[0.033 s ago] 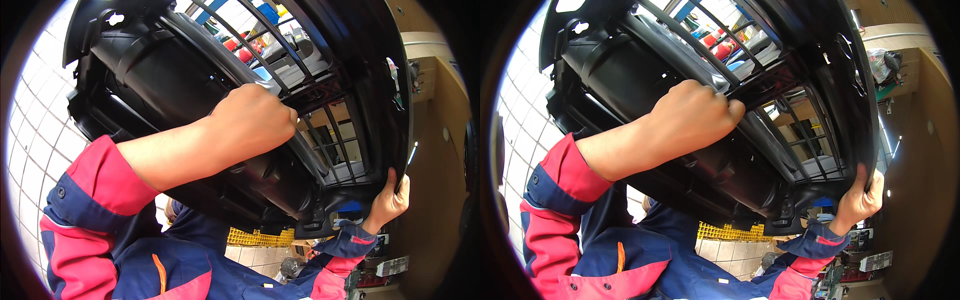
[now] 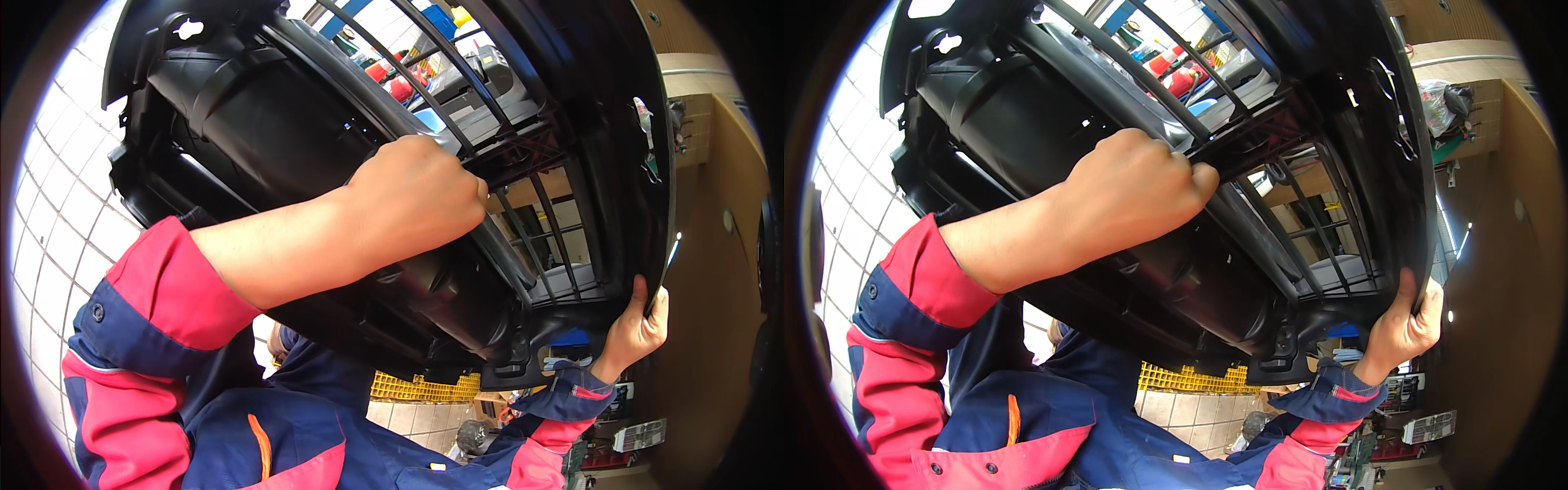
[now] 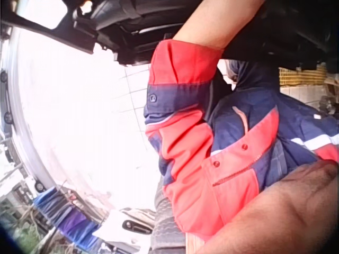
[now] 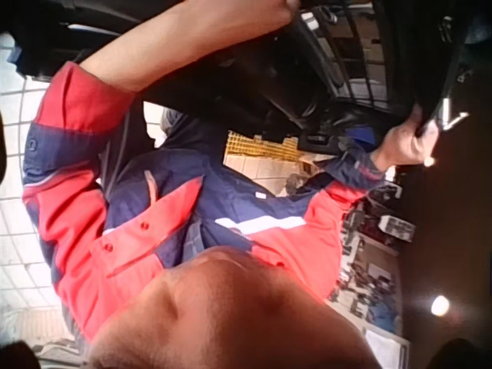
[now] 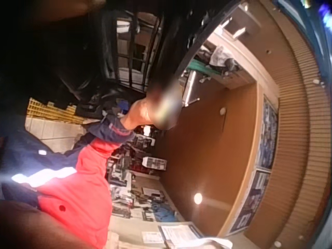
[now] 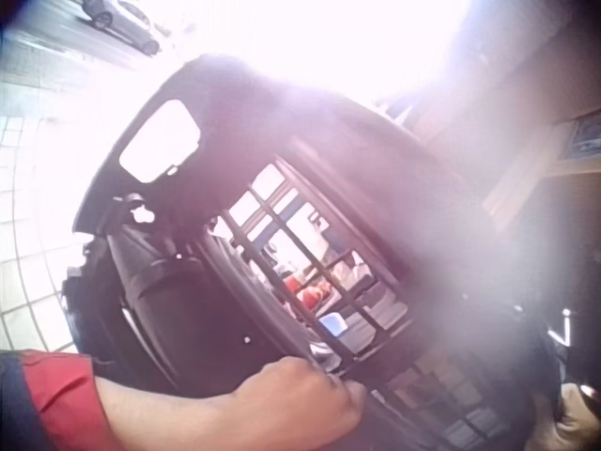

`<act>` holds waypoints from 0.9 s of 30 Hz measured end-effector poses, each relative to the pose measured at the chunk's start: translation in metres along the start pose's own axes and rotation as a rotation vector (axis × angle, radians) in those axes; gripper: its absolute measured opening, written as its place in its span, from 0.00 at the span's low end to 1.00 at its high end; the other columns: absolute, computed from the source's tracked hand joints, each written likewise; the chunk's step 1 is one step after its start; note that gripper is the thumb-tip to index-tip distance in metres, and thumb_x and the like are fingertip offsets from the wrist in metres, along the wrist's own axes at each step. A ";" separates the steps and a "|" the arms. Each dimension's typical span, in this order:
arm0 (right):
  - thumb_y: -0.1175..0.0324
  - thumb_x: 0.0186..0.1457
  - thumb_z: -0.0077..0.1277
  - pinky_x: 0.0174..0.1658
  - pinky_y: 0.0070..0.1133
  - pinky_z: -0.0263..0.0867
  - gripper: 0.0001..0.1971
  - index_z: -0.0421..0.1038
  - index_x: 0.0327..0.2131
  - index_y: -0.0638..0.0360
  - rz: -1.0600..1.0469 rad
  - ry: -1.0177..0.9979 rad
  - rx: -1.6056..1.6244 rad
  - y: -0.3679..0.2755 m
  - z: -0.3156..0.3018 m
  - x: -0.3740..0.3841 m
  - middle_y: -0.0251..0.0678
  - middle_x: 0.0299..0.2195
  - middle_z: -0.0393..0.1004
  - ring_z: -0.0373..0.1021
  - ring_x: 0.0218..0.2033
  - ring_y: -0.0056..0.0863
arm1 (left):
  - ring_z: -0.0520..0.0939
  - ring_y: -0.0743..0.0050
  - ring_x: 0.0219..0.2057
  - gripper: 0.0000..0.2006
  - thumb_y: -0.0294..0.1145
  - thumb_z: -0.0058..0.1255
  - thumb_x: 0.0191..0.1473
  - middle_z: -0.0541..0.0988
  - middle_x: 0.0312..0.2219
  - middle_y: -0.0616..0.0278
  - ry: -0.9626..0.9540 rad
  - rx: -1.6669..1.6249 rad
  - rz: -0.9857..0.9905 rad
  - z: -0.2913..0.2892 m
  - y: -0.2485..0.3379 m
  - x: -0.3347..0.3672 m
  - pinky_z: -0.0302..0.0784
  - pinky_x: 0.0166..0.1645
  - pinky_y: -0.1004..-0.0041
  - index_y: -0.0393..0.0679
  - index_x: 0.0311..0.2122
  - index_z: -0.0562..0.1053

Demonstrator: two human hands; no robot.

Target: The person holds a black car bumper and repeatedly inserts and removes a black plastic grille insert into the central opening. They align the insert with both hands, test the fit, and reposition it multiple times without completing the installation.

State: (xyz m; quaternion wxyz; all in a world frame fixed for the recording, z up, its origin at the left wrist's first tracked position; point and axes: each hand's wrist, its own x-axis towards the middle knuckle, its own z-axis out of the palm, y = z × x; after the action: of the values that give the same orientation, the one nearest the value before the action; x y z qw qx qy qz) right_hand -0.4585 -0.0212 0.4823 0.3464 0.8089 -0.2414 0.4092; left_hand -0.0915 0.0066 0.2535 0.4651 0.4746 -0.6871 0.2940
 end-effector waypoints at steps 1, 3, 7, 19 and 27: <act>0.82 0.74 0.65 0.52 0.19 0.72 0.04 0.85 0.49 0.68 -0.003 0.003 0.003 0.000 0.001 0.000 0.30 0.40 0.85 0.75 0.40 0.19 | 0.89 0.61 0.21 0.08 0.29 0.65 0.56 0.81 0.17 0.64 0.029 0.007 0.029 0.002 -0.002 0.001 0.81 0.24 0.63 0.41 0.33 0.75; 0.82 0.74 0.65 0.52 0.19 0.73 0.04 0.85 0.49 0.68 -0.003 0.007 0.003 -0.001 0.001 0.000 0.31 0.40 0.85 0.76 0.40 0.19 | 0.89 0.62 0.21 0.08 0.29 0.64 0.56 0.80 0.17 0.64 0.022 0.026 0.037 0.004 -0.005 0.000 0.81 0.23 0.64 0.42 0.33 0.75; 0.82 0.74 0.66 0.52 0.20 0.73 0.05 0.85 0.49 0.68 -0.027 0.011 -0.021 -0.004 0.002 0.000 0.31 0.41 0.86 0.76 0.40 0.20 | 0.89 0.65 0.21 0.08 0.29 0.65 0.56 0.79 0.16 0.66 0.000 0.096 0.029 0.006 -0.007 -0.005 0.80 0.22 0.65 0.44 0.34 0.75; 0.79 0.75 0.66 0.49 0.19 0.71 0.04 0.86 0.49 0.67 -0.030 0.006 0.014 -0.007 0.007 -0.001 0.30 0.39 0.84 0.75 0.39 0.19 | 0.92 0.63 0.31 0.06 0.30 0.64 0.59 0.84 0.24 0.63 -0.070 0.041 0.015 0.001 -0.004 -0.009 0.85 0.30 0.64 0.43 0.38 0.77; 0.79 0.75 0.66 0.48 0.19 0.70 0.03 0.85 0.48 0.67 -0.017 0.009 0.000 -0.011 0.010 -0.001 0.29 0.38 0.83 0.74 0.38 0.18 | 0.92 0.63 0.28 0.07 0.30 0.64 0.59 0.83 0.23 0.63 -0.075 0.080 -0.020 0.003 -0.001 -0.006 0.84 0.29 0.64 0.43 0.38 0.77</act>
State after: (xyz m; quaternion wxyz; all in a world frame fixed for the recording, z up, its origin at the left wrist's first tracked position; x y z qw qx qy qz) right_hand -0.4469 -0.0220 0.4732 0.3509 0.8091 -0.2329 0.4099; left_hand -0.0910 0.0061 0.2468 0.4224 0.5102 -0.6870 0.2987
